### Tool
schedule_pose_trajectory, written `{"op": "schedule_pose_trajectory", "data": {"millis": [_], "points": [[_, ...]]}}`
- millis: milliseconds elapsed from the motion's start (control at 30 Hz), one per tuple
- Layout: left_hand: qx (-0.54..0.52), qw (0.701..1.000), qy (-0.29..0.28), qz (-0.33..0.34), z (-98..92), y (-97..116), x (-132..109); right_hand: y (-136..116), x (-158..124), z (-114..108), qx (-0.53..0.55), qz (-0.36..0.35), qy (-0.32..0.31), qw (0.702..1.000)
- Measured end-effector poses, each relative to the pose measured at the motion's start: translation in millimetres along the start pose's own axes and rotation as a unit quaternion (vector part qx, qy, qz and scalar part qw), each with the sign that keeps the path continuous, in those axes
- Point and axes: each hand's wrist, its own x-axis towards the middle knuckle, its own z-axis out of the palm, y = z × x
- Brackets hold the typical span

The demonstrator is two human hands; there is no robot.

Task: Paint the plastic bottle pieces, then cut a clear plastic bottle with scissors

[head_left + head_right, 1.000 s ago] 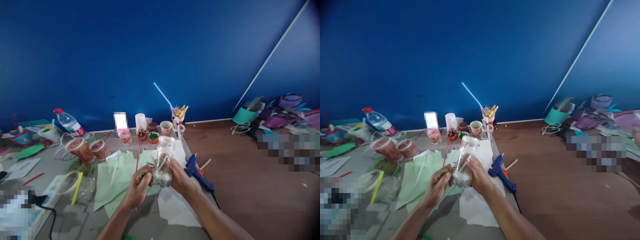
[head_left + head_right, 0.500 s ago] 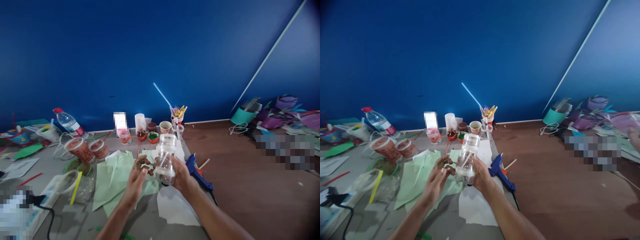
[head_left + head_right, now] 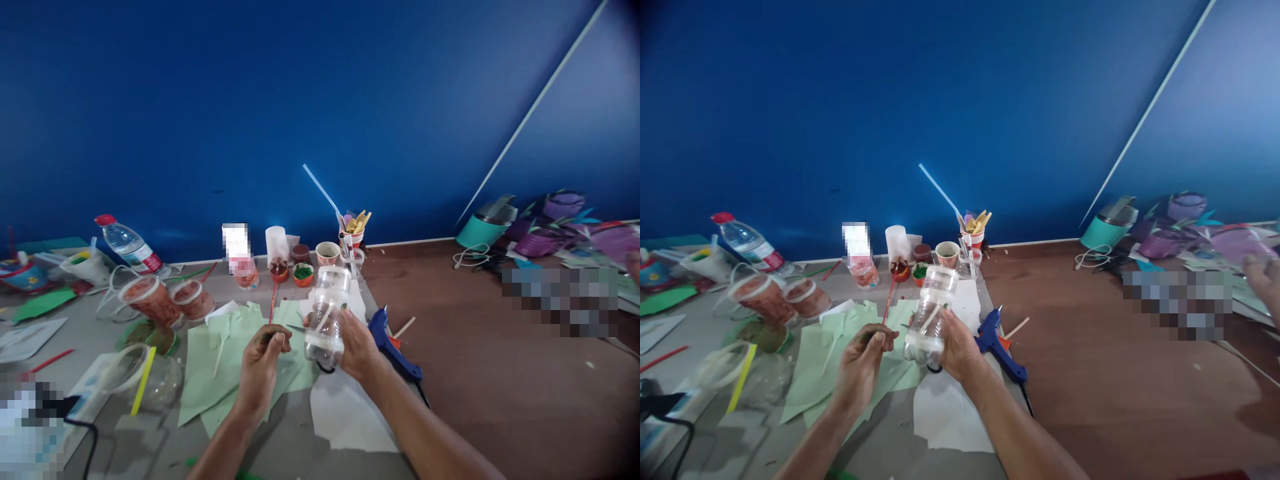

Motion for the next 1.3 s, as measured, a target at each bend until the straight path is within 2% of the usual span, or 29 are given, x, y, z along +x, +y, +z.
{"op": "schedule_pose_trajectory", "data": {"millis": [233, 633, 1000, 1300], "points": [[-0.03, 0.999, -0.006, -0.041, 7.9, 5, 0, 4, 3, -7, 0.025, 0.001, 0.006, 1.0], [-0.039, 0.996, -0.05, -0.062, 3.5, -5, -2, 4, 4, -2, 0.031, 0.009, 0.025, 0.999], [-0.012, 0.997, -0.017, -0.069, 5.9, -6, 2, 1, 3, -2, 0.052, 0.041, 0.04, 0.997], [-0.099, 0.992, -0.014, -0.078, 6.8, -5, 0, 4, 5, -3, 0.052, 0.029, 0.024, 0.998]]}}
